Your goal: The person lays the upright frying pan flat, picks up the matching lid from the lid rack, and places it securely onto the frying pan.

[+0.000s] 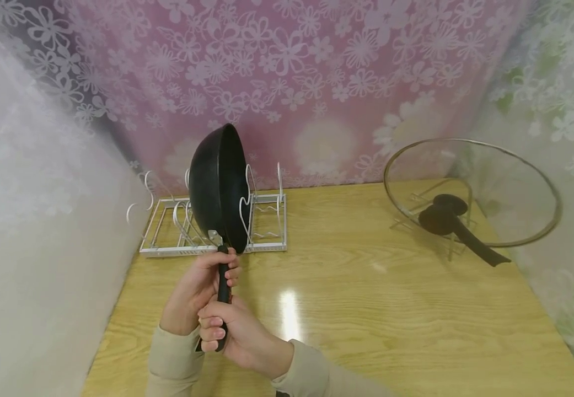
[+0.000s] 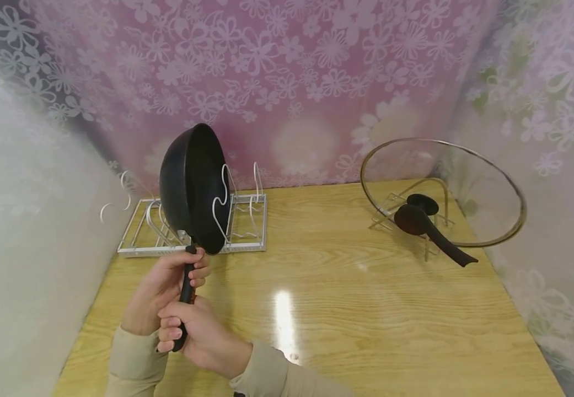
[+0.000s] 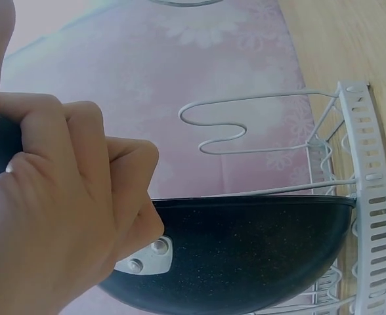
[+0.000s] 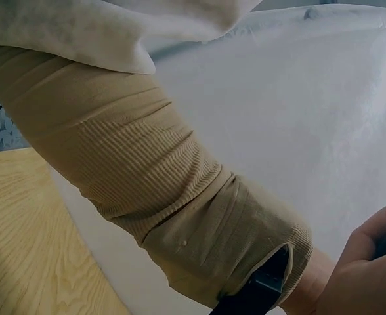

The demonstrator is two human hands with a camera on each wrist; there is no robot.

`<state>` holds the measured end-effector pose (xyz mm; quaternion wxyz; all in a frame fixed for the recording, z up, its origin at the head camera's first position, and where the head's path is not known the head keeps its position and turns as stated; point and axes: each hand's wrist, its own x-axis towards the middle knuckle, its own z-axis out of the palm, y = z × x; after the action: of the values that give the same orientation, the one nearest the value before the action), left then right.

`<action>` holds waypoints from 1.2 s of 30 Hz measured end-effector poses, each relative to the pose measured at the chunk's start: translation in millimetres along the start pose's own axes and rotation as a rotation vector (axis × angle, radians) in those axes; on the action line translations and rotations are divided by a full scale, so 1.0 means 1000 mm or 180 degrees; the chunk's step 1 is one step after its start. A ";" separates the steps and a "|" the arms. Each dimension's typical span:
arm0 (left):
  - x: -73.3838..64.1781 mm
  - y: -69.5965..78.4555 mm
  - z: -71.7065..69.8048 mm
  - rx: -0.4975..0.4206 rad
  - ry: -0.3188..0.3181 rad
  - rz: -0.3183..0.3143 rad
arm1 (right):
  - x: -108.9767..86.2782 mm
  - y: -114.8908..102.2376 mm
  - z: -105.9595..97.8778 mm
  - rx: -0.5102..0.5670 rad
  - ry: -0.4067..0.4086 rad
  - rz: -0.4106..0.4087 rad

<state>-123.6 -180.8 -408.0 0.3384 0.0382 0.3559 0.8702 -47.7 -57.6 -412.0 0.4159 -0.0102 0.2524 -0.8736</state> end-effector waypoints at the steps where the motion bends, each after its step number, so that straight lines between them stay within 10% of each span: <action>1: 0.000 0.000 0.000 0.0022 0.0005 0.0008 | 0.000 0.000 0.000 0.0000 -0.0007 -0.0002; 36: -0.011 0.003 0.027 0.0874 0.0179 0.0222 | -0.020 -0.001 0.006 -0.0065 -0.0404 -0.0014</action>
<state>-108.9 -173.2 -384.5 0.2895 0.0720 0.4794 0.8253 -34.5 -45.0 -402.8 0.4290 -0.0704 0.2344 -0.8695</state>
